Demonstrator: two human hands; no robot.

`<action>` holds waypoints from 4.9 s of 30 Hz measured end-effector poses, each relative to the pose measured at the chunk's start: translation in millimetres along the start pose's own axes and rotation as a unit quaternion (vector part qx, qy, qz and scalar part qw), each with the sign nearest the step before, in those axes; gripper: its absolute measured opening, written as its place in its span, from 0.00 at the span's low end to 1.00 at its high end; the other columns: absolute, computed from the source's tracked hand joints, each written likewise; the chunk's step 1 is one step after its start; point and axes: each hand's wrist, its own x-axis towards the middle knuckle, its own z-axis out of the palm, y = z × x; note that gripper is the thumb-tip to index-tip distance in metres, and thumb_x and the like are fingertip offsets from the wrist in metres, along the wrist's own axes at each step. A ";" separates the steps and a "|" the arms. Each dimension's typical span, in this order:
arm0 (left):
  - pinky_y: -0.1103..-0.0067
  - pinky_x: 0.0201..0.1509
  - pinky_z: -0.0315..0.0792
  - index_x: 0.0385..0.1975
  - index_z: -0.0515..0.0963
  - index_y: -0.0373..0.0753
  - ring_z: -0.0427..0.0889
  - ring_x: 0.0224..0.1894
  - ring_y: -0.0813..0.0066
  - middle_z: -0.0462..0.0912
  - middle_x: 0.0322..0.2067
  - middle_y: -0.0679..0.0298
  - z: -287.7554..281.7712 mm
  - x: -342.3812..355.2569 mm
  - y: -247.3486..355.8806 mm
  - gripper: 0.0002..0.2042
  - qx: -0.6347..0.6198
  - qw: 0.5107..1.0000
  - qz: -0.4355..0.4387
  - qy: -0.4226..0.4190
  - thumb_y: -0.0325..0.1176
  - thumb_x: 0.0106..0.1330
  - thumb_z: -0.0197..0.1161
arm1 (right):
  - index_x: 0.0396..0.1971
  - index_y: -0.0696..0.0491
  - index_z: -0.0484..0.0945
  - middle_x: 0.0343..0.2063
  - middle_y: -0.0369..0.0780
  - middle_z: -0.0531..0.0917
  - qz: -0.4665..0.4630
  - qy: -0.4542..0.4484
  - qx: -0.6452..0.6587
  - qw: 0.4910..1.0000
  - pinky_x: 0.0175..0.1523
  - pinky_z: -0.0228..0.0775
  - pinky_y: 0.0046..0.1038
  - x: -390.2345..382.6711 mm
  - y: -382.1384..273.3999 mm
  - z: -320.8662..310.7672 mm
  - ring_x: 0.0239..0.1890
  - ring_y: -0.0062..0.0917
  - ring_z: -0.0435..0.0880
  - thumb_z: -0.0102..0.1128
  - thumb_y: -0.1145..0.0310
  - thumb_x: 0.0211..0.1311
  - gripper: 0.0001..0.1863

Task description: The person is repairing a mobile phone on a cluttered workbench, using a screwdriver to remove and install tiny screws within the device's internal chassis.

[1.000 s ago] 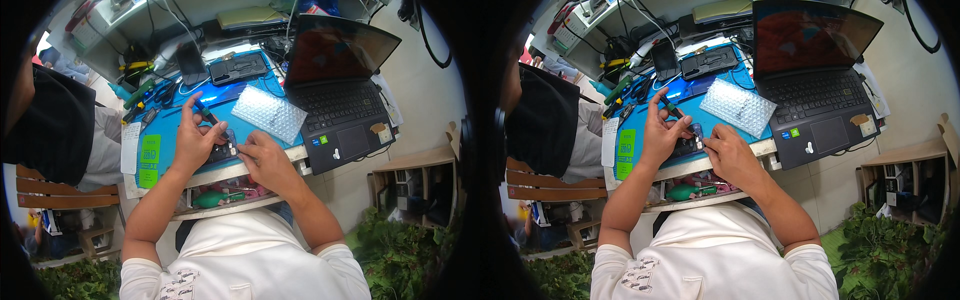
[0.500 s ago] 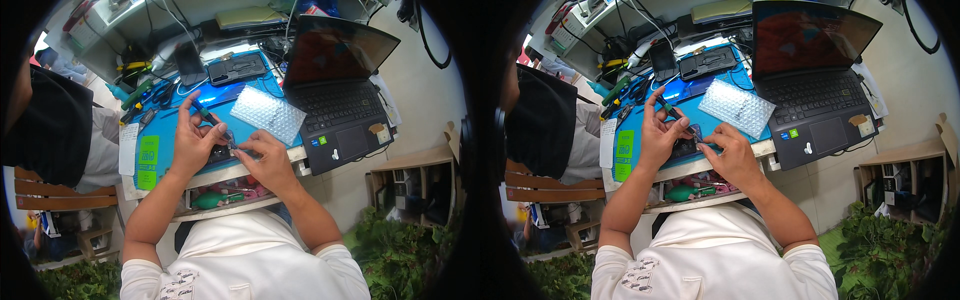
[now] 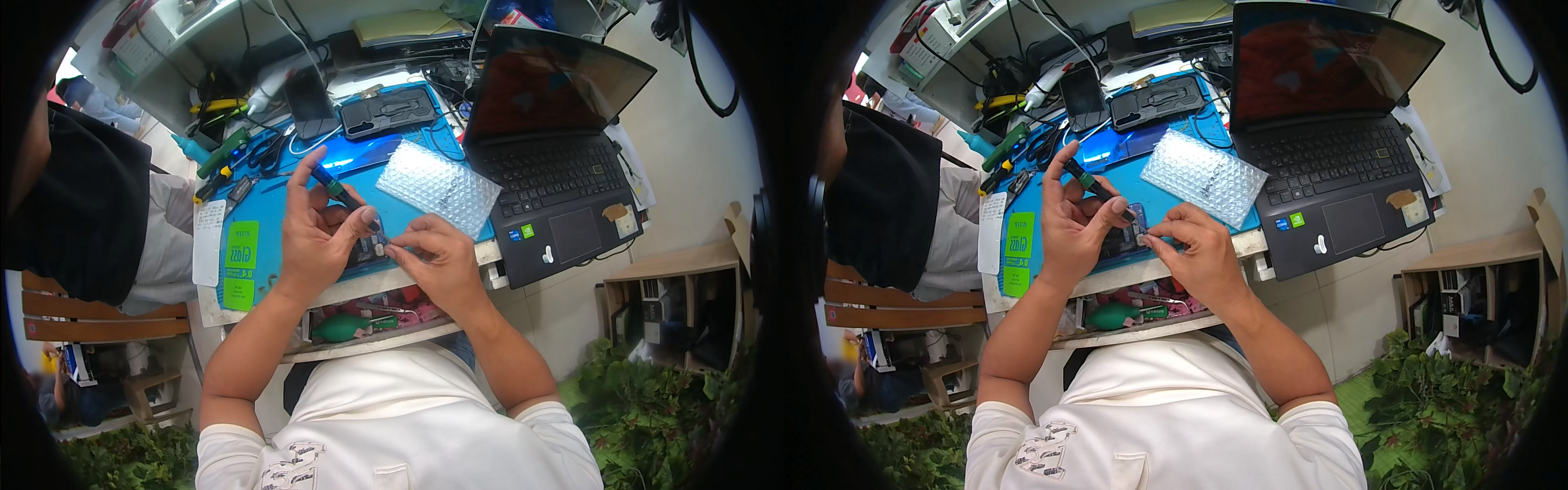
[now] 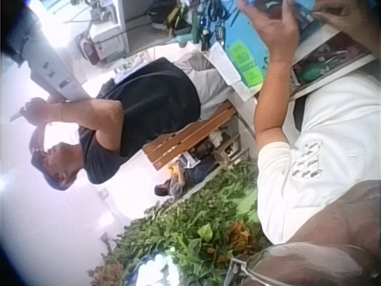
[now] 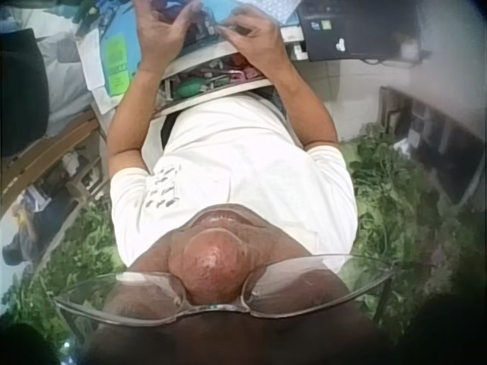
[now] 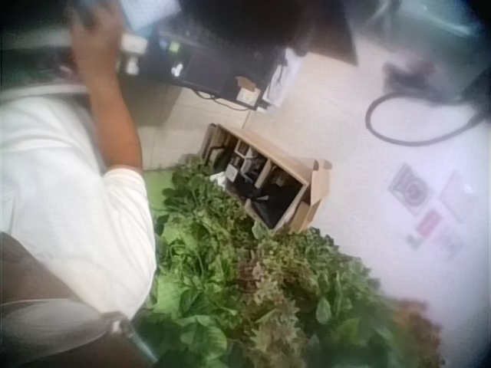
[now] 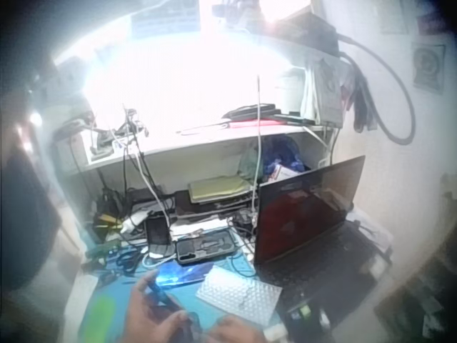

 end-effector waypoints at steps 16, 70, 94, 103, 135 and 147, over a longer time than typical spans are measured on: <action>0.79 0.45 0.90 0.84 0.56 0.42 0.95 0.43 0.74 0.89 0.46 0.58 2.1 -8.5 -7.5 0.46 0.095 0.993 0.070 -0.001 0.21 0.72 0.80 | 0.42 0.60 0.94 0.42 0.43 0.87 0.007 -0.002 -0.024 1.000 0.39 0.84 0.30 1.0 -9.9 -0.3 0.41 0.30 0.91 0.87 0.72 0.62 0.12; 0.71 0.40 0.89 0.57 0.83 0.40 0.96 0.38 0.62 0.94 0.45 0.57 -19.6 16.6 10.5 0.25 0.300 0.873 0.347 -0.164 0.24 0.62 0.86 | 0.47 0.62 0.93 0.44 0.46 0.85 -0.098 -0.073 -0.153 0.981 0.56 0.81 0.41 -1.1 2.5 2.5 0.50 0.42 0.86 0.83 0.71 0.63 0.15; 0.62 0.41 0.84 0.47 0.92 0.42 0.92 0.39 0.54 0.90 0.38 0.63 -9.6 60.7 83.9 0.10 0.486 0.764 0.192 -0.378 0.33 0.68 0.80 | 0.45 0.64 0.92 0.43 0.46 0.85 -0.105 -0.070 -0.157 0.980 0.56 0.81 0.42 0.1 -2.6 3.1 0.50 0.43 0.86 0.83 0.72 0.63 0.15; 0.63 0.48 0.84 0.49 0.92 0.45 0.92 0.46 0.55 0.89 0.42 0.61 -5.2 62.0 85.8 0.11 0.489 0.755 0.192 -0.392 0.34 0.69 0.79 | 0.45 0.64 0.92 0.42 0.46 0.84 -0.104 -0.069 -0.156 0.980 0.55 0.81 0.41 -0.7 -2.9 2.5 0.49 0.42 0.86 0.83 0.73 0.62 0.15; 0.62 0.41 0.83 0.55 0.90 0.49 0.90 0.38 0.57 0.86 0.35 0.66 -10.1 52.9 72.6 0.16 0.525 0.769 0.174 -0.322 0.32 0.68 0.79 | 0.44 0.64 0.92 0.42 0.46 0.84 -0.106 -0.068 -0.154 0.980 0.56 0.81 0.42 -1.0 -2.8 3.0 0.49 0.42 0.86 0.83 0.73 0.63 0.14; 0.80 0.39 0.82 0.60 0.89 0.39 0.90 0.34 0.77 0.92 0.37 0.62 -67.7 28.1 101.4 0.23 0.369 0.885 0.240 -0.154 0.19 0.65 0.82 | 0.45 0.63 0.93 0.44 0.46 0.86 -0.094 -0.055 -0.155 0.982 0.55 0.83 0.39 -3.7 1.4 5.1 0.49 0.40 0.87 0.84 0.71 0.63 0.15</action>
